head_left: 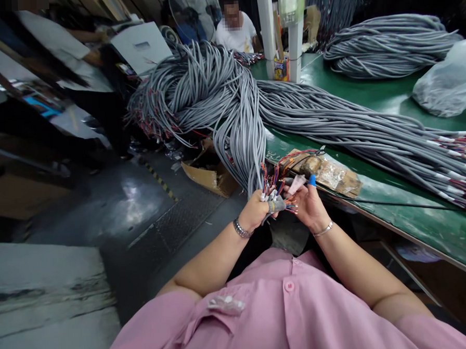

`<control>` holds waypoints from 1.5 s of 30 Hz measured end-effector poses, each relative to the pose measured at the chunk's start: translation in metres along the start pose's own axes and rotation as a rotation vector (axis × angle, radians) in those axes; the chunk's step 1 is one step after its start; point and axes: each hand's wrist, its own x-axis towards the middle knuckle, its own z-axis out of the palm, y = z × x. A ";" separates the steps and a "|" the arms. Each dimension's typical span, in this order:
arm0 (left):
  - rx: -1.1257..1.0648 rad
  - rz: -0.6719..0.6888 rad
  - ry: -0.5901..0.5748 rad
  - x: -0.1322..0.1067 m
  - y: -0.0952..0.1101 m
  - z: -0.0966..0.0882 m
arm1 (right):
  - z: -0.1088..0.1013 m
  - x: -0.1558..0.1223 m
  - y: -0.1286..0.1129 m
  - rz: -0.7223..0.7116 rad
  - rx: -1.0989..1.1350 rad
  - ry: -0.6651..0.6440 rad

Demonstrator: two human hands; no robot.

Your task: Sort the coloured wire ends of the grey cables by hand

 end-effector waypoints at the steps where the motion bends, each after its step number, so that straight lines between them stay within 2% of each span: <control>1: -0.007 0.014 0.017 -0.002 0.000 0.000 | 0.001 -0.002 -0.001 -0.001 -0.002 -0.004; 7: -0.097 0.083 0.138 -0.008 -0.003 0.007 | 0.006 -0.003 -0.007 -0.048 0.005 0.055; 14: -0.014 0.089 0.185 -0.002 -0.003 0.019 | 0.002 0.004 -0.005 -0.077 0.016 0.088; 21: 0.058 0.074 0.208 -0.005 -0.007 0.017 | 0.004 0.010 -0.005 -0.078 0.039 0.129; 27: 0.093 0.063 0.203 -0.006 -0.005 0.016 | 0.003 0.007 -0.001 -0.098 0.008 0.102; 35: 0.016 0.093 0.209 -0.012 -0.006 0.008 | 0.004 -0.002 -0.006 -0.011 0.009 0.036; 45: -0.016 0.132 0.293 -0.006 -0.017 0.017 | -0.002 0.003 -0.003 -0.103 -0.056 0.066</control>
